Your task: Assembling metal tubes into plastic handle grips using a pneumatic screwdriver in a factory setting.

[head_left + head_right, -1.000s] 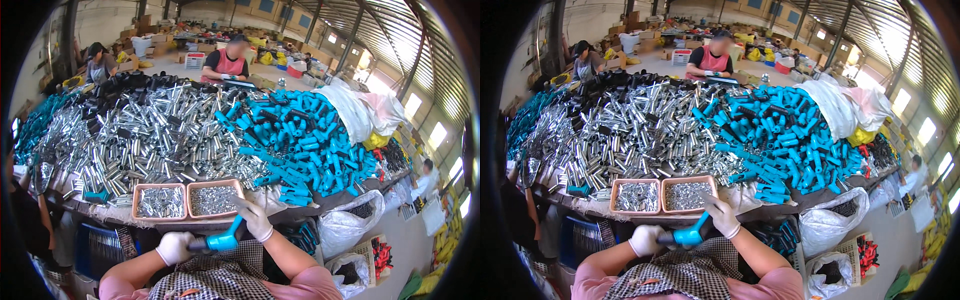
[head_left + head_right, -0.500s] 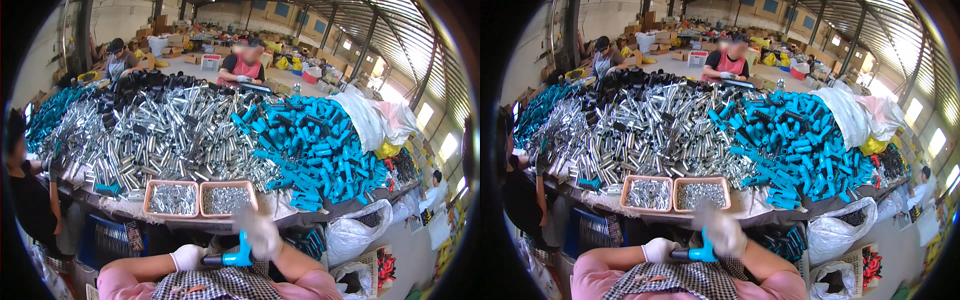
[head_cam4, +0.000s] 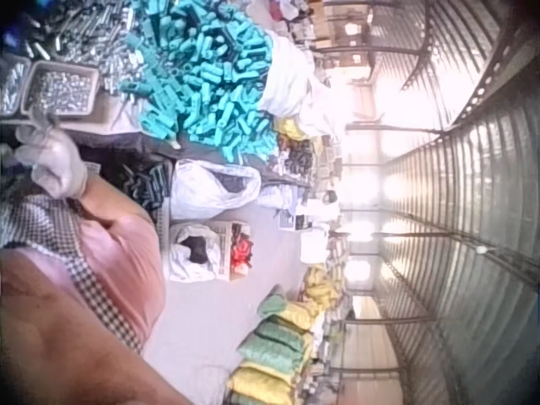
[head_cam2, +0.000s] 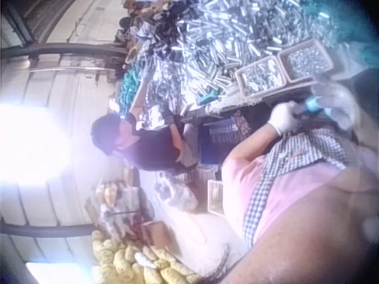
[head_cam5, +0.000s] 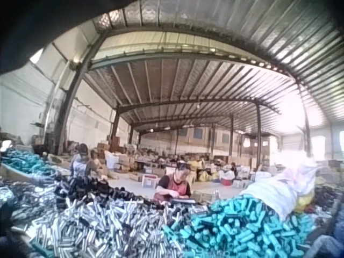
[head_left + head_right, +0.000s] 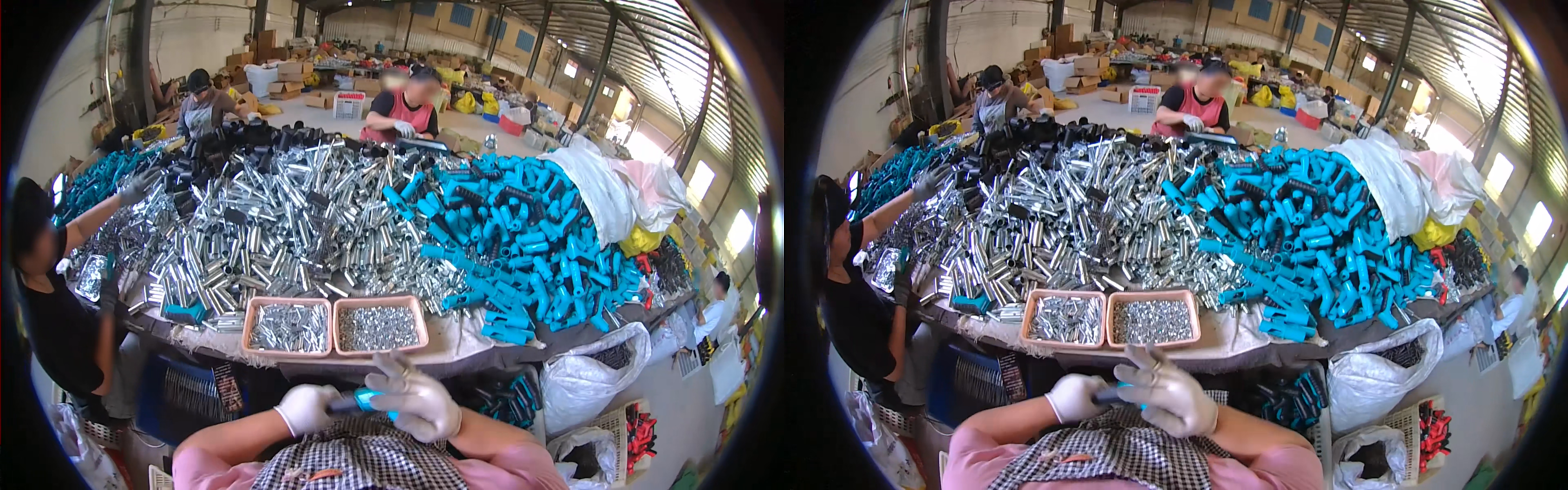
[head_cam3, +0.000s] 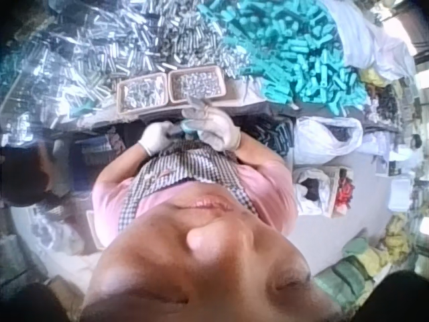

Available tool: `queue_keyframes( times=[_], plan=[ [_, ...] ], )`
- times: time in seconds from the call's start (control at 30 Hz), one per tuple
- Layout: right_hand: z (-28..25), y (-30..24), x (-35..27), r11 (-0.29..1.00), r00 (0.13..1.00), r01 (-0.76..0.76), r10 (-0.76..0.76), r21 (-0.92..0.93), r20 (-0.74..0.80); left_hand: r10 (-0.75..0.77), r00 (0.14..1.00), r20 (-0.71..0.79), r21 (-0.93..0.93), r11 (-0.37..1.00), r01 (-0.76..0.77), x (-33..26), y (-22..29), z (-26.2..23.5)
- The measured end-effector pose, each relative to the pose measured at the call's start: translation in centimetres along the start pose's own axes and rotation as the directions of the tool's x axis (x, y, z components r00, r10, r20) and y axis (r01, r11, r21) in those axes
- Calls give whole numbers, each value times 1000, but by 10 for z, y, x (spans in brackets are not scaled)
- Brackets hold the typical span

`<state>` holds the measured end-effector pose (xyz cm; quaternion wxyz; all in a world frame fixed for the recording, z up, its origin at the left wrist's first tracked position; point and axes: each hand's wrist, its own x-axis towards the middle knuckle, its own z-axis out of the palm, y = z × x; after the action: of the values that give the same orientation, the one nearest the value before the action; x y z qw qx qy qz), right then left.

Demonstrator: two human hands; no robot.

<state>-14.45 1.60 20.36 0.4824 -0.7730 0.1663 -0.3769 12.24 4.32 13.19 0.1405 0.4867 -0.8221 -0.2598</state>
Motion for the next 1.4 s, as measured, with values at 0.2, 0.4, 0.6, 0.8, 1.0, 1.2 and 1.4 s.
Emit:
queue_keyframes(
  times=[0.2, 0.4, 0.6, 0.8, 1.0, 1.2, 1.4],
  plan=[
    [-8, 16, 7, 996, 972, -75, 60, -55, -227, -229, 946, -232, -254, 952, 168, 17, -6, -26],
    [-13, -13, 24, 376, 935, 328, -263, -867, 239, -73, 733, 676, -314, 872, 376, 17, 35, -27],
    [-18, 28, 3, 196, 733, 669, -331, -717, 594, 156, 503, 850, -451, 708, 543, 24, 5, -22],
    [-3, 29, 4, 559, 959, 172, 94, -811, 268, -60, 970, 236, 345, 938, -26, 33, 17, -46],
    [39, 30, 13, 913, 936, -285, 199, -292, -292, 45, 574, -817, 225, 943, 247, 72, -15, -91],
    [27, 56, 49, 808, 875, 126, 182, -575, 448, -506, 848, -158, -987, 70, -143, 88, -13, -72],
    [-137, 107, 107, 104, 759, -593, 405, -799, -511, -143, 988, 64, -914, 388, 116, 49, -40, -84]
  ],
)
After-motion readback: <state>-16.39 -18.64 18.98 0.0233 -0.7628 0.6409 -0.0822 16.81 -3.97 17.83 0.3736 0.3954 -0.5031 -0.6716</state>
